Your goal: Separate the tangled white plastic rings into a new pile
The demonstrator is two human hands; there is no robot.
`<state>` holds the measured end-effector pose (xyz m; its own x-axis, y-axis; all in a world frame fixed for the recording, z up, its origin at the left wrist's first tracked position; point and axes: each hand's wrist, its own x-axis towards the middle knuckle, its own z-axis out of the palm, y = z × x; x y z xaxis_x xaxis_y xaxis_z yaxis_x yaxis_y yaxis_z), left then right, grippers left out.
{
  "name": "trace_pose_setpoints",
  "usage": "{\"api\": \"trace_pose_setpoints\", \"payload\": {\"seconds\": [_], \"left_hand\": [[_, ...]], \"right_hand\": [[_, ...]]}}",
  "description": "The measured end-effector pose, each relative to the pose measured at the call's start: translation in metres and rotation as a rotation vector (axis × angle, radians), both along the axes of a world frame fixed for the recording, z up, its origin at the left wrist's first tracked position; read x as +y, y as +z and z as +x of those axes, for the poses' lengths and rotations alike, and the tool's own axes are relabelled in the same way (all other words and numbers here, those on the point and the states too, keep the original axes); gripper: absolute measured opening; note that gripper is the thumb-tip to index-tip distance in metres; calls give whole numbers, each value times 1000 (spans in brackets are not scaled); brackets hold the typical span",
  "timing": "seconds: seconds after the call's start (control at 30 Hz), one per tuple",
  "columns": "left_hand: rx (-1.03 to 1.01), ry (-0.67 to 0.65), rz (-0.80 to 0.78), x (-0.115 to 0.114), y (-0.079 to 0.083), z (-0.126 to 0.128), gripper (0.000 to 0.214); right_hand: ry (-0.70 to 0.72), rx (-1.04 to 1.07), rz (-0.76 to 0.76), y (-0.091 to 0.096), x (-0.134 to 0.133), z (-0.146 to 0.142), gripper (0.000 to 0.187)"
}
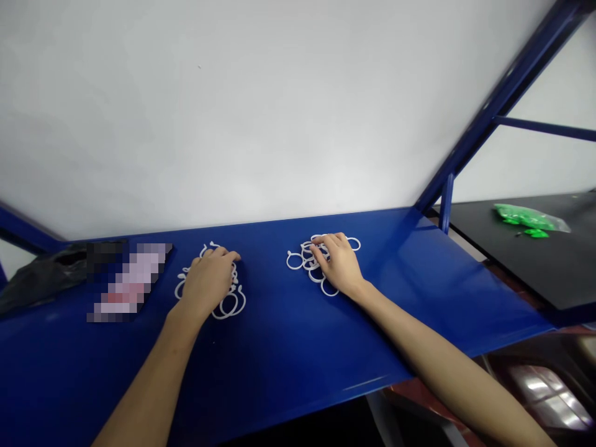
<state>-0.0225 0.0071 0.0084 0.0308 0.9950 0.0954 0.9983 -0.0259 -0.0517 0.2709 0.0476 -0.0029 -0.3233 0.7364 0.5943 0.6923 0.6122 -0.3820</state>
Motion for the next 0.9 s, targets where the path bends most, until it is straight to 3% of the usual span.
{"api": "trace_pose_setpoints", "payload": {"seconds": [0.17, 0.57, 0.9], "left_hand": [[-13, 40, 32, 2, 1, -1, 33], [-82, 77, 240, -12, 32, 29, 16], [-255, 69, 264, -19, 32, 53, 13]], "right_hand": [[45, 0, 66, 7, -9, -1, 10], [230, 5, 26, 16, -33, -11, 13], [375, -97, -68, 15, -44, -18, 28]]}}
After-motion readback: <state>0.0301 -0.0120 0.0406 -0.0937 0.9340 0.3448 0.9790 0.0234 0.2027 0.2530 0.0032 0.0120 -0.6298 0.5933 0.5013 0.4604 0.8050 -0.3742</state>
